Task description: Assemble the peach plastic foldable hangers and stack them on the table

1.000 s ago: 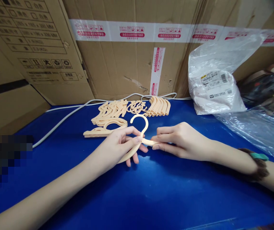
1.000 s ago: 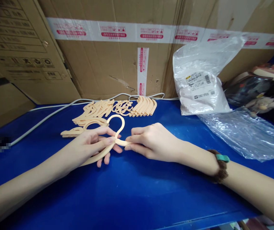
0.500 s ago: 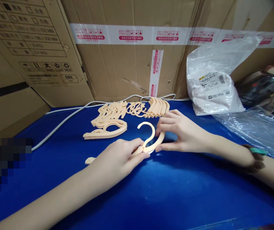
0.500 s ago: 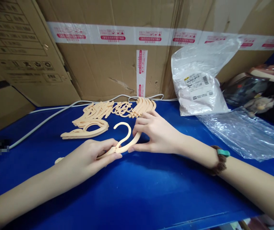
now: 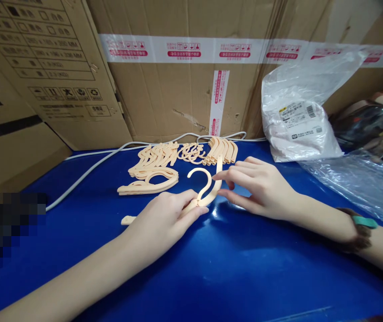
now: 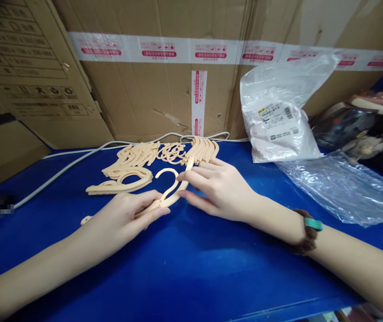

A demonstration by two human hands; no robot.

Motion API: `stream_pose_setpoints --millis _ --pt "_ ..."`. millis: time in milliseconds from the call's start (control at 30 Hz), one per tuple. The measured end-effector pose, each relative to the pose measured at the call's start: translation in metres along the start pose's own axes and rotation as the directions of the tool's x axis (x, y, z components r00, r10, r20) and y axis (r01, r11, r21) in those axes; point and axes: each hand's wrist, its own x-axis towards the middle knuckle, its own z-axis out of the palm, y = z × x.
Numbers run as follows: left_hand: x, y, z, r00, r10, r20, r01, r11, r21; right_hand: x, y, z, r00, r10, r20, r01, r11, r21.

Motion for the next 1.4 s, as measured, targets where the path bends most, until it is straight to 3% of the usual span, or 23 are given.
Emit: stream_pose_setpoints --millis 100,333,567,733,1033,1400 --pt "-0.002 0.001 0.001 1.000 0.026 0.002 -0.026 1.000 0.011 0.000 -0.002 0.004 0.998 -0.013 0.063 0.012 1.000 0.016" --pt "-0.005 0.004 0.002 0.993 0.110 0.042 -0.115 0.982 0.153 -0.001 -0.003 0.007 0.996 0.013 0.084 -0.021 0.996 0.091" --pt "-0.008 0.004 0.005 0.956 0.289 0.055 -0.290 0.897 0.333 0.000 -0.002 0.006 0.974 0.168 0.151 -0.192 0.969 0.154" --pt "-0.008 0.003 0.005 0.951 0.293 0.097 -0.309 0.882 0.356 0.000 0.003 0.006 0.940 0.263 0.218 -0.300 0.940 0.161" --pt "-0.005 0.001 0.002 0.938 0.346 0.009 -0.327 0.877 0.352 -0.001 0.015 0.009 0.949 0.213 0.231 -0.208 0.977 -0.047" --pt "0.000 -0.004 -0.004 0.952 0.295 -0.088 -0.244 0.898 0.367 -0.003 0.023 0.015 0.951 0.164 0.263 -0.143 0.985 -0.096"
